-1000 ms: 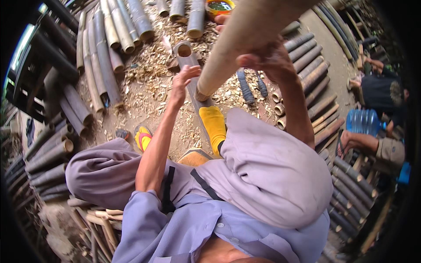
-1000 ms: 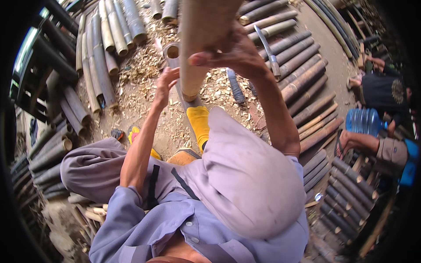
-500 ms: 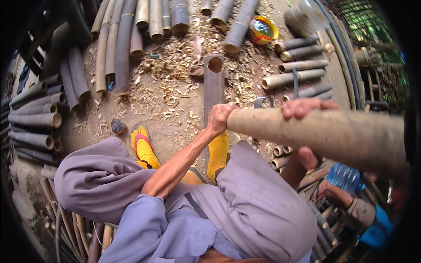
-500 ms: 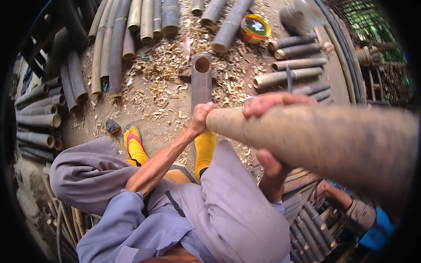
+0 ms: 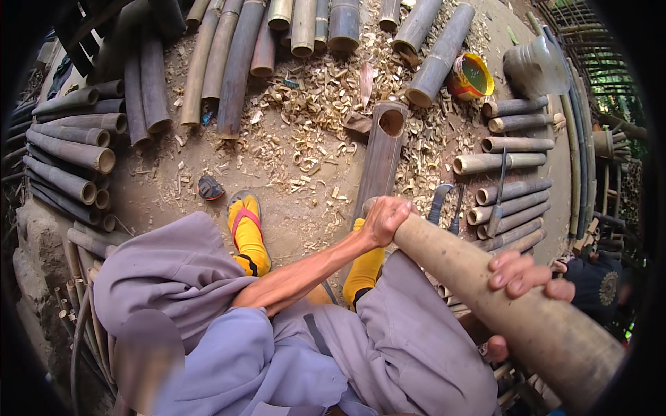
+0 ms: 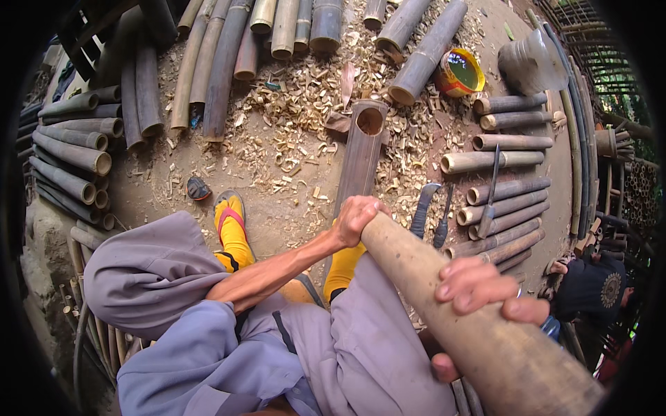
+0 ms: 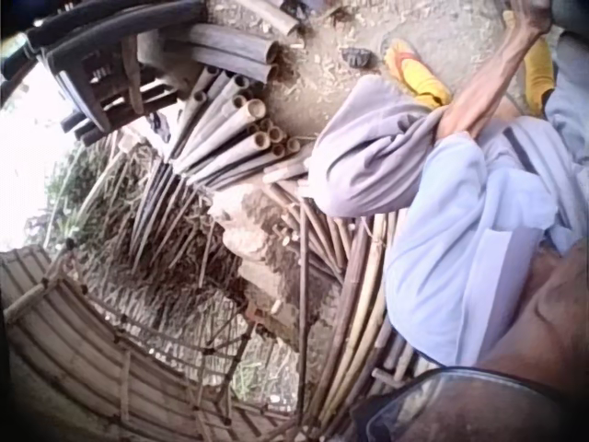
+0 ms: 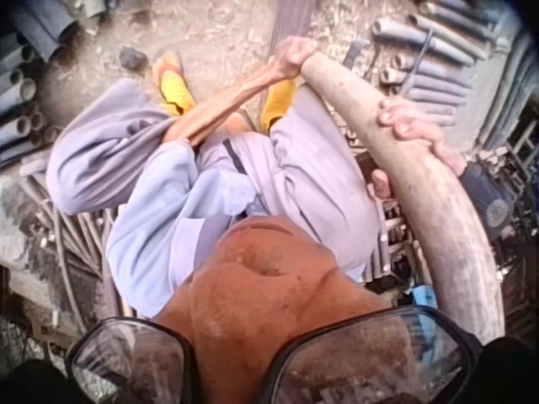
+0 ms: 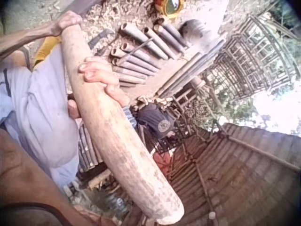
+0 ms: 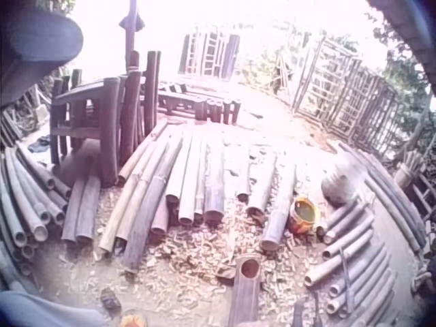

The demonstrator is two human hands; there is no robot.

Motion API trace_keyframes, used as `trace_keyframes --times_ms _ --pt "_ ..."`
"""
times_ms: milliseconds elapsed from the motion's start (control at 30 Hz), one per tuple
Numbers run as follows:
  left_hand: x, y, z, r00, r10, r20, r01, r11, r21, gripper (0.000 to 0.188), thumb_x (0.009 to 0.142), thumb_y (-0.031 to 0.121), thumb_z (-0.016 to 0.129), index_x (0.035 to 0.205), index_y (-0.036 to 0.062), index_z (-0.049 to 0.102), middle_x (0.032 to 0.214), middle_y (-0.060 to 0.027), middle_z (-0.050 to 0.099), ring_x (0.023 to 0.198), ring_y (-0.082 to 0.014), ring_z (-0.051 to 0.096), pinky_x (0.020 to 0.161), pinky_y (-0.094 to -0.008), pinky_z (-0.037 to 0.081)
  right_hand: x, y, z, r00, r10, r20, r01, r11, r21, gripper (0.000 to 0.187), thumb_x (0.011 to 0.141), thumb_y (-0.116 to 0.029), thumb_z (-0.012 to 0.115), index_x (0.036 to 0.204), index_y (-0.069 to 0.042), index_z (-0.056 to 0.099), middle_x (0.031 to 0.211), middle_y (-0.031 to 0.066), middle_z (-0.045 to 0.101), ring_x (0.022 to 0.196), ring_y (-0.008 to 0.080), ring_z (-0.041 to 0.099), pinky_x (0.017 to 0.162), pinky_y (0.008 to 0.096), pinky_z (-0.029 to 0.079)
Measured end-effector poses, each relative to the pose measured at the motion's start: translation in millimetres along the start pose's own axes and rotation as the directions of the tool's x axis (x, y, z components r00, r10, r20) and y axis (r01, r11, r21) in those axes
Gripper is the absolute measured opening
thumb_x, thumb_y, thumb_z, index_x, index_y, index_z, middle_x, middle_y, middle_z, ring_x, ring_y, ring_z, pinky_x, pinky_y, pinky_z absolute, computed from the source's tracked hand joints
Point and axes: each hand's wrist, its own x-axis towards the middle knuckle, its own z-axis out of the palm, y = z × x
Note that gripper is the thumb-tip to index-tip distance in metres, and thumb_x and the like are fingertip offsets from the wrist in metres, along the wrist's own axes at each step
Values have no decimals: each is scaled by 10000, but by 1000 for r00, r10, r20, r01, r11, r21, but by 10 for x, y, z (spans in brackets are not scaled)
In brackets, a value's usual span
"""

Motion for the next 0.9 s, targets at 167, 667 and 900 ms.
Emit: trace_keyframes --times_ms 167,667,900 --pt "-142 -121 -104 999 15 -34 -13 999 45 517 864 345 290 816 -4 669 764 -187 655 724 -333 633 718 -394 487 -147 60 138 1000 11 -24 -10 999 42 839 667 -158 827 1299 -136 276 1019 116 521 878 290 584 807 507 436" --pt "-10 -4 40 1000 15 -10 -15 998 58 521 863 370 323 798 -8 676 765 -188 659 724 -318 644 703 -386 486 -119 26 -49 996 -56 -66 62 994 87 822 661 -179 832 1279 -93 298 977 144 537 812 285 570 748 492 462" --pt "-93 39 11 996 76 -52 -73 995 65 481 846 338 341 766 8 681 738 -192 657 716 -319 644 698 -391 490 -271 -113 3 999 -50 6 50 999 -8 847 658 -222 822 1312 -100 298 984 123 530 811 273 559 733 474 456"
